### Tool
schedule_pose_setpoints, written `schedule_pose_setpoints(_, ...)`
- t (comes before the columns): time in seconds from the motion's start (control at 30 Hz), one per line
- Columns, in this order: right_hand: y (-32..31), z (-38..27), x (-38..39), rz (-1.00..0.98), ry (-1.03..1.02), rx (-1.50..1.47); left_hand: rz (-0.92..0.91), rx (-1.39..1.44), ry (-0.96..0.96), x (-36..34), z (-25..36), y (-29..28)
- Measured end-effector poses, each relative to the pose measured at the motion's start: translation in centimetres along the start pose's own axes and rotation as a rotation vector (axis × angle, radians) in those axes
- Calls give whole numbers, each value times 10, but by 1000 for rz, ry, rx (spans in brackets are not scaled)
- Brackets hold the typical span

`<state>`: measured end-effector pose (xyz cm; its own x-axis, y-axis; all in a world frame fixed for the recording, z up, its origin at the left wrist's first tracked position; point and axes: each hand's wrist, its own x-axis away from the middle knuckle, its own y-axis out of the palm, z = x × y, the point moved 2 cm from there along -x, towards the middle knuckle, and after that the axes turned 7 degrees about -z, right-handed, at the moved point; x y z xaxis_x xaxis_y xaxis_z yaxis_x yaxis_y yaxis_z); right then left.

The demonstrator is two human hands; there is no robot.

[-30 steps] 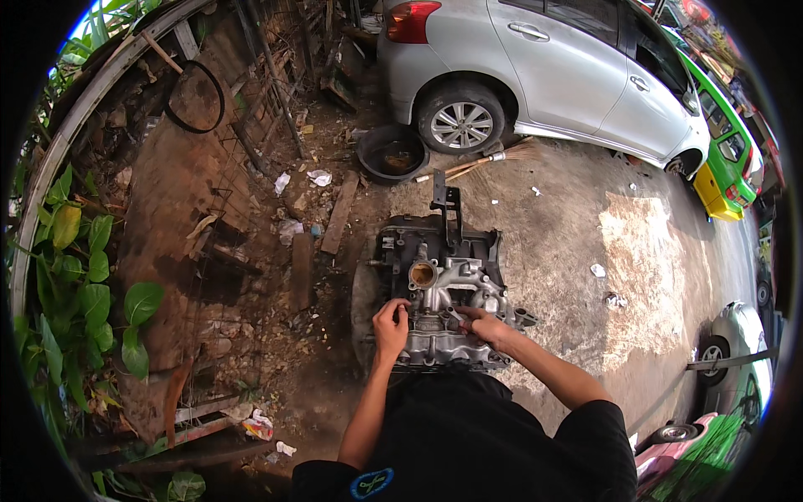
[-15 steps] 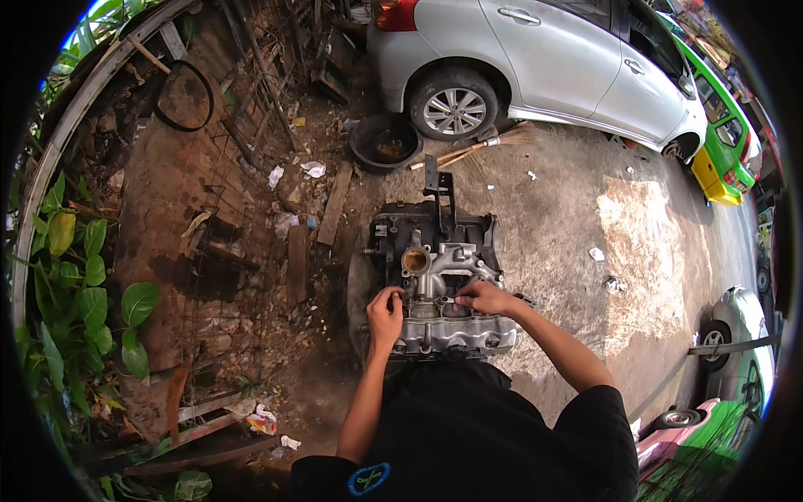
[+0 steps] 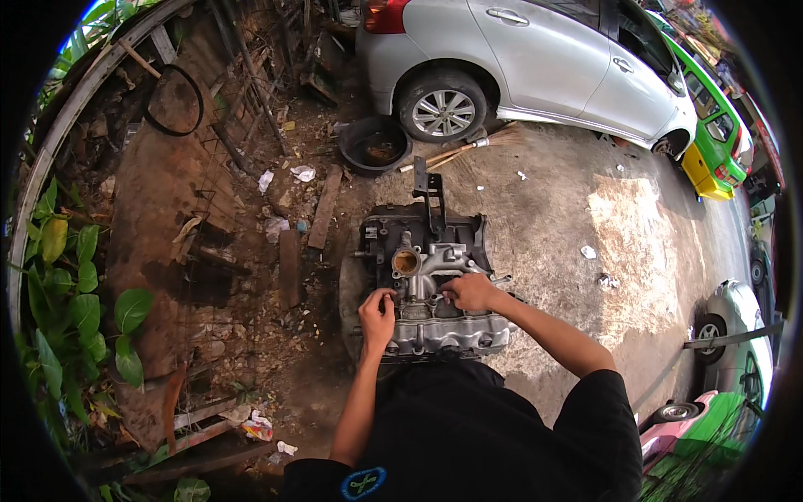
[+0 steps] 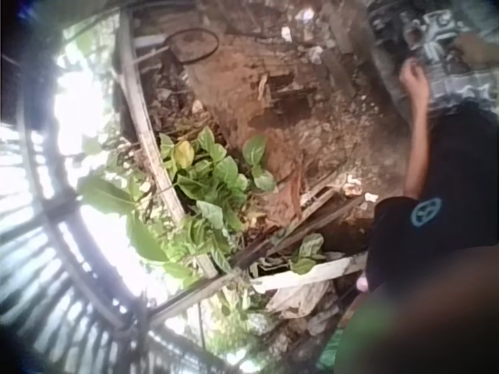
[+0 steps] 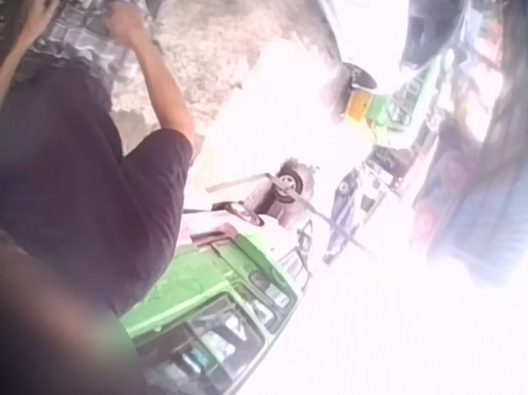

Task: The person uses a wrench to loosen and remove bolts from a car engine block resting on a tire. They repeatedly reposition the engine and continue removing bolts from different sections.

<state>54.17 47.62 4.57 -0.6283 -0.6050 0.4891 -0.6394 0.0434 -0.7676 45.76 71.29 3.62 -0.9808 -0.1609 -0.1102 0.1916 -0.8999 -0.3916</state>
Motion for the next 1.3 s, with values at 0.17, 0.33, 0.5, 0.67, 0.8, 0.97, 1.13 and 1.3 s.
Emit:
schedule_pose_setpoints(0.17, 0, -4, -3, -4, 11, 29, -14, -25, -14, 0, 2, -2)
schedule_pose_setpoints(0.33, 4, 2, -12, -58, 27, 10, 6, -16, 22, -1, 3, -2)
schedule_pose_setpoints(0.5, 17, 2, -8, -36, -39, -122, -1, -4, -4, 1, 2, -2)
schedule_pose_setpoints(0.67, 24, -11, 4, -193, 302, -920, 5, 3, 31, 0, 1, -2)
schedule_pose_setpoints(0.8, 36, -41, 16, -154, 401, -1807, -9, -4, 2, 0, 0, -2)
schedule_pose_setpoints(0.97, 47, -60, 18, 65, 451, -1987, 7, 1, 22, -1, 1, -2)
schedule_pose_setpoints(1.13, 48, -63, 23, 104, 490, -1983, 35, 37, 60, -1, 3, -2)
schedule_pose_setpoints(1.3, 44, -62, 31, 82, 531, -1850, 18, 30, 28, -1, 1, -2)
